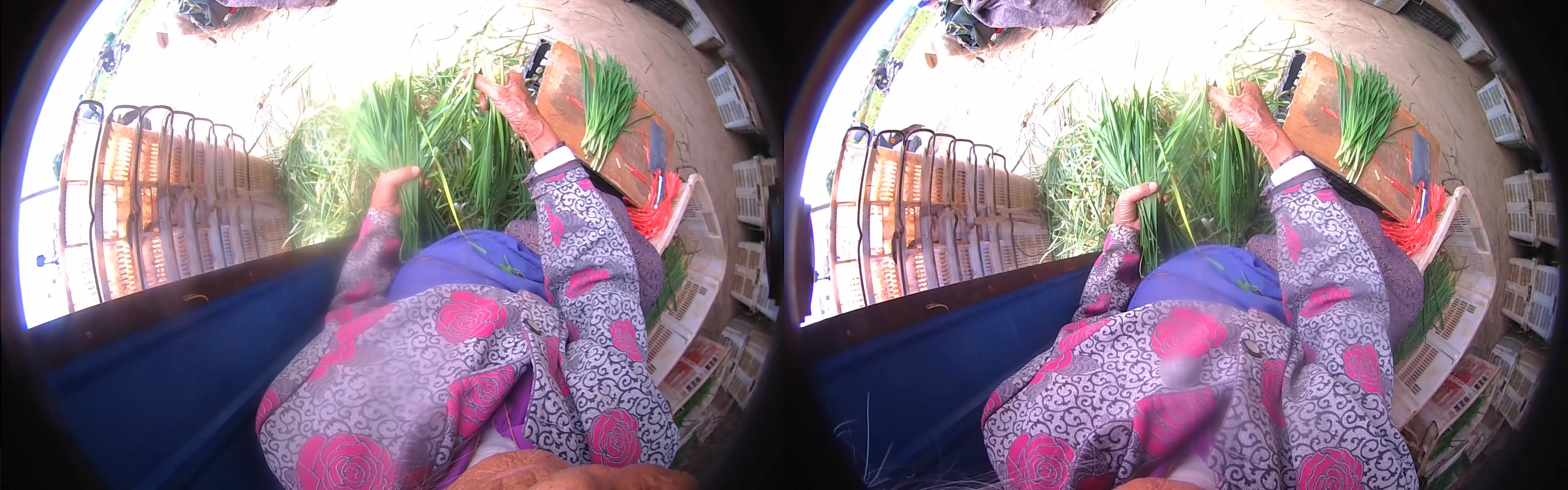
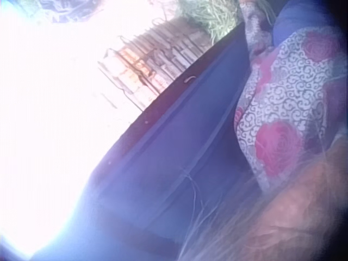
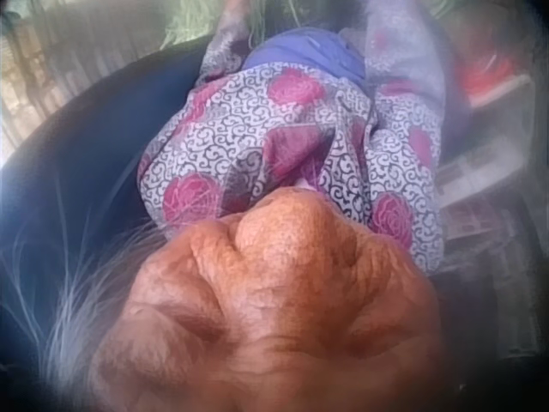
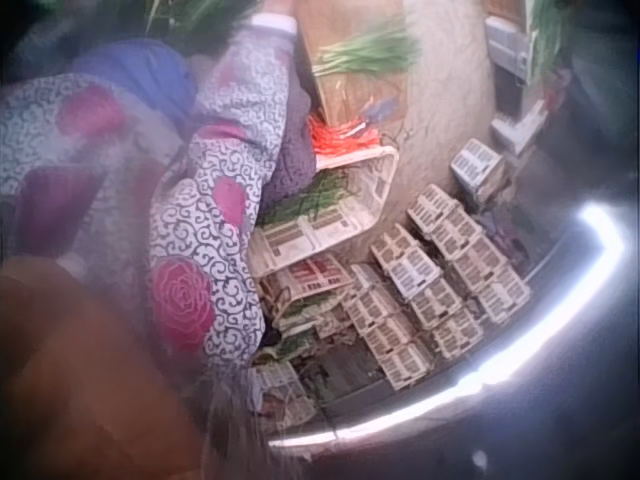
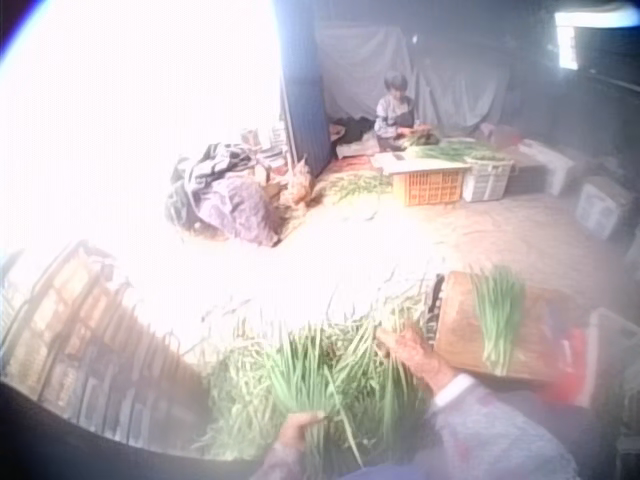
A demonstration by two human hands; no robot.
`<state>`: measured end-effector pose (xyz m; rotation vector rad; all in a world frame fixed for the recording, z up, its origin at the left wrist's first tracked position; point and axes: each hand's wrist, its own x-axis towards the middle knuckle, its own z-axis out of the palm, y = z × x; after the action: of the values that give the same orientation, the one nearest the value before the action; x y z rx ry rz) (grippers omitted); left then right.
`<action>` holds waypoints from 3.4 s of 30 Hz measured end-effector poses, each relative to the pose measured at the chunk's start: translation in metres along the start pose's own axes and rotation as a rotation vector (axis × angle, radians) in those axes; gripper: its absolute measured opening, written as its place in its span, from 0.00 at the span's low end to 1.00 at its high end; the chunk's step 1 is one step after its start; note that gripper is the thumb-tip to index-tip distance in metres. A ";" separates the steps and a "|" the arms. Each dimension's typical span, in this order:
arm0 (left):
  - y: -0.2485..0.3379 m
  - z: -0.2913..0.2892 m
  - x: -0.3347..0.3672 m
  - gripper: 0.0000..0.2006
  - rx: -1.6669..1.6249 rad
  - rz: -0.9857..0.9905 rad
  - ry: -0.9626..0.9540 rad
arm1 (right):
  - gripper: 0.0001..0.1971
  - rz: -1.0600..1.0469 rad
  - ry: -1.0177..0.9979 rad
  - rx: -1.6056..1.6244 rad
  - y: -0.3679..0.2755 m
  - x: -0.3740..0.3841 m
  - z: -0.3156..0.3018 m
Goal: The person gathers bunches of green vegetables by hand, aligns the stalks on a board, and places the completed bundles into a plastic crate.
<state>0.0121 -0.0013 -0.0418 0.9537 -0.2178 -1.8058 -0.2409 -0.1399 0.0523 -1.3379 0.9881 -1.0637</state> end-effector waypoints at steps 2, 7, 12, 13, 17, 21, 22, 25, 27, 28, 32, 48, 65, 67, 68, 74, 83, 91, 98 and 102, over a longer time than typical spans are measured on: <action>0.007 -0.019 0.011 0.14 0.027 0.072 0.046 | 0.13 -0.004 0.034 -0.087 -0.004 0.000 -0.005; 0.019 -0.063 0.023 0.18 0.029 0.141 0.071 | 0.14 -0.054 0.134 -0.167 -0.032 0.002 -0.015; 0.044 -0.022 -0.009 0.19 0.010 0.270 0.048 | 0.14 -0.225 0.762 -0.510 -0.005 0.024 -0.089; 0.047 -0.020 -0.015 0.18 0.041 0.298 0.096 | 0.14 -0.218 0.762 -0.612 -0.008 0.024 -0.095; 0.045 -0.032 -0.005 0.15 0.059 0.271 0.125 | 0.16 -0.072 0.398 -0.236 -0.004 0.022 -0.083; 0.037 -0.031 0.008 0.16 0.108 0.280 0.041 | 0.19 -0.021 -0.022 0.006 -0.029 -0.002 -0.017; 0.034 -0.032 0.012 0.16 0.123 0.276 0.023 | 0.20 -0.003 -0.094 0.041 -0.024 -0.001 -0.009; 0.030 0.014 0.006 0.23 0.123 0.323 -0.101 | 0.20 0.100 -0.179 0.079 -0.015 -0.002 -0.005; 0.027 0.013 0.016 0.28 0.094 0.262 -0.203 | 0.20 0.169 -0.191 0.088 -0.018 -0.005 0.010; 0.026 0.036 0.010 0.26 0.095 0.265 -0.192 | 0.21 0.150 -0.194 0.077 -0.015 -0.007 0.010; 0.013 0.063 0.012 0.25 0.220 0.206 -0.194 | 0.17 0.147 -0.194 0.109 -0.006 -0.014 0.025; 0.004 0.065 0.024 0.23 0.155 0.254 0.003 | 0.16 0.049 -0.334 -0.156 0.002 -0.010 0.023; 0.016 0.071 0.005 0.22 0.400 0.270 0.020 | 0.13 0.198 -0.399 -0.354 0.004 -0.010 0.012; 0.020 0.068 0.002 0.21 0.440 0.252 0.044 | 0.15 0.177 -0.297 -0.461 0.005 -0.003 -0.006; 0.020 0.066 0.001 0.20 0.458 0.243 0.057 | 0.16 0.156 -0.248 -0.565 -0.001 0.003 -0.015; 0.012 0.060 0.013 0.18 0.309 0.352 0.124 | 0.27 -0.015 0.112 -0.815 0.018 0.000 -0.012; 0.020 0.064 -0.001 0.16 0.501 0.510 0.143 | 0.15 0.033 -0.318 -0.550 0.016 -0.031 0.059; 0.028 0.035 0.004 0.19 0.523 0.455 0.187 | 0.09 0.219 -0.100 -0.357 0.040 0.011 -0.064; 0.015 0.045 -0.002 0.24 0.513 0.538 0.081 | 0.18 0.230 -0.075 -0.038 0.025 -0.010 0.026; 0.020 0.059 -0.019 0.24 0.548 0.468 0.089 | 0.16 0.311 -0.095 -0.091 0.015 -0.008 0.024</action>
<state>-0.0113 -0.0101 0.0180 1.2343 -0.8388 -1.2846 -0.2197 -0.1268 0.0372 -1.2461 1.1401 -0.7219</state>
